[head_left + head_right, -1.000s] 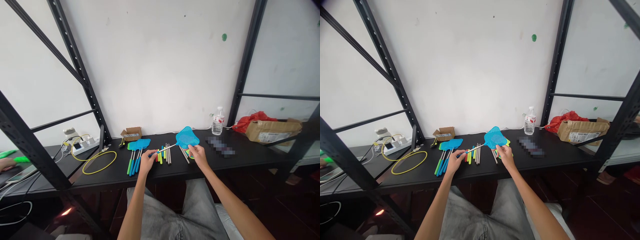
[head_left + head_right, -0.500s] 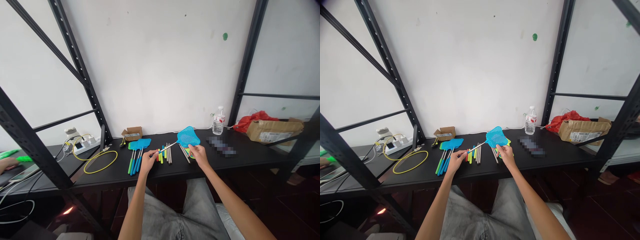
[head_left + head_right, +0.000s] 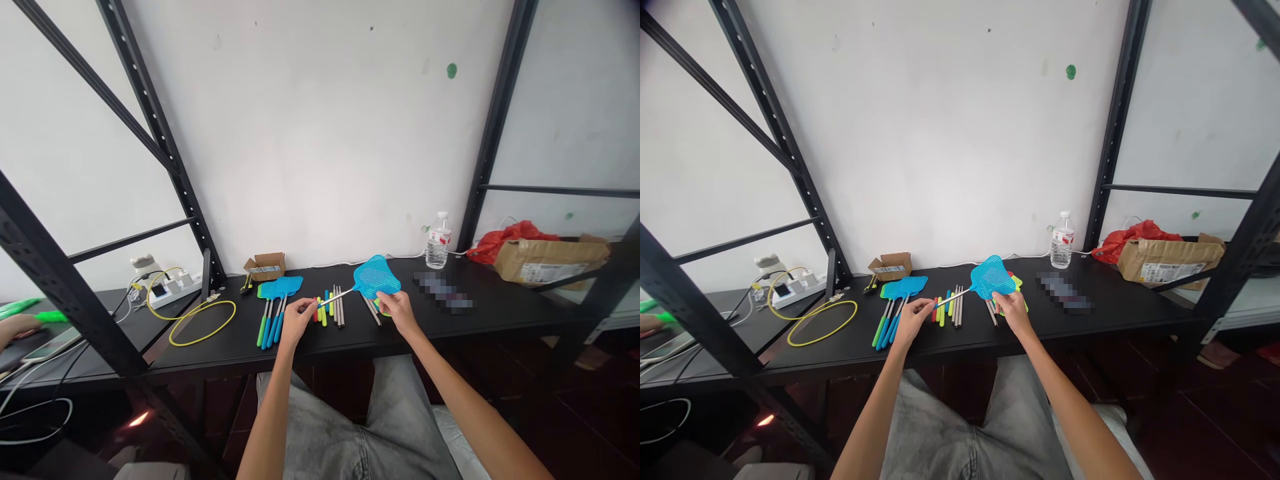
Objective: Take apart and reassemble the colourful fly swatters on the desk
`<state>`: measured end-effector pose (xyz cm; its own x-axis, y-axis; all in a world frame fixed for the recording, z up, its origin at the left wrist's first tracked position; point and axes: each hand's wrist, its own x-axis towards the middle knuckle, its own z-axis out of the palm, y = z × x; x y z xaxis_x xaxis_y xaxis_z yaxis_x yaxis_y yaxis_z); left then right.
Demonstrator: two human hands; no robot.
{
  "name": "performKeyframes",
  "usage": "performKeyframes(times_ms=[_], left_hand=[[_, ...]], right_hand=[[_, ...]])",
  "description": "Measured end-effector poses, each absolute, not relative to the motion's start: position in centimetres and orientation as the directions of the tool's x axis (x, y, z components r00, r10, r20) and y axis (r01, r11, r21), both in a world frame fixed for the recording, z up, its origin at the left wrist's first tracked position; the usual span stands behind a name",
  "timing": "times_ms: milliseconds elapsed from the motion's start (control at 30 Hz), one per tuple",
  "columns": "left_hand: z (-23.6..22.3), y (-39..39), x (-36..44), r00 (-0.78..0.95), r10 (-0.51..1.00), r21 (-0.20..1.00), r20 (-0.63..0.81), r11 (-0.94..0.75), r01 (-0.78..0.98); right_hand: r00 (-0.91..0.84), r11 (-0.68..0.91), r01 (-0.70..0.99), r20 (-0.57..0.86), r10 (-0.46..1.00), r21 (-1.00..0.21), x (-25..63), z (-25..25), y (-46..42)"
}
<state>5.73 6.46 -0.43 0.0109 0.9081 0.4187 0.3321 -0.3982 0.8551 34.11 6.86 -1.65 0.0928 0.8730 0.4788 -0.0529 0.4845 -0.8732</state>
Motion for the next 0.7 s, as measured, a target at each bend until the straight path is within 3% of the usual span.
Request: performKeyframes(times_ms=[700], left_hand=[[-0.34,6.33,5.86,0.010,0.907,0.822,0.421,-0.387,0.418]], right_hand=[[-0.006,0.529,-0.008,0.529,0.848,-0.848,34.11,-1.25,6.45]])
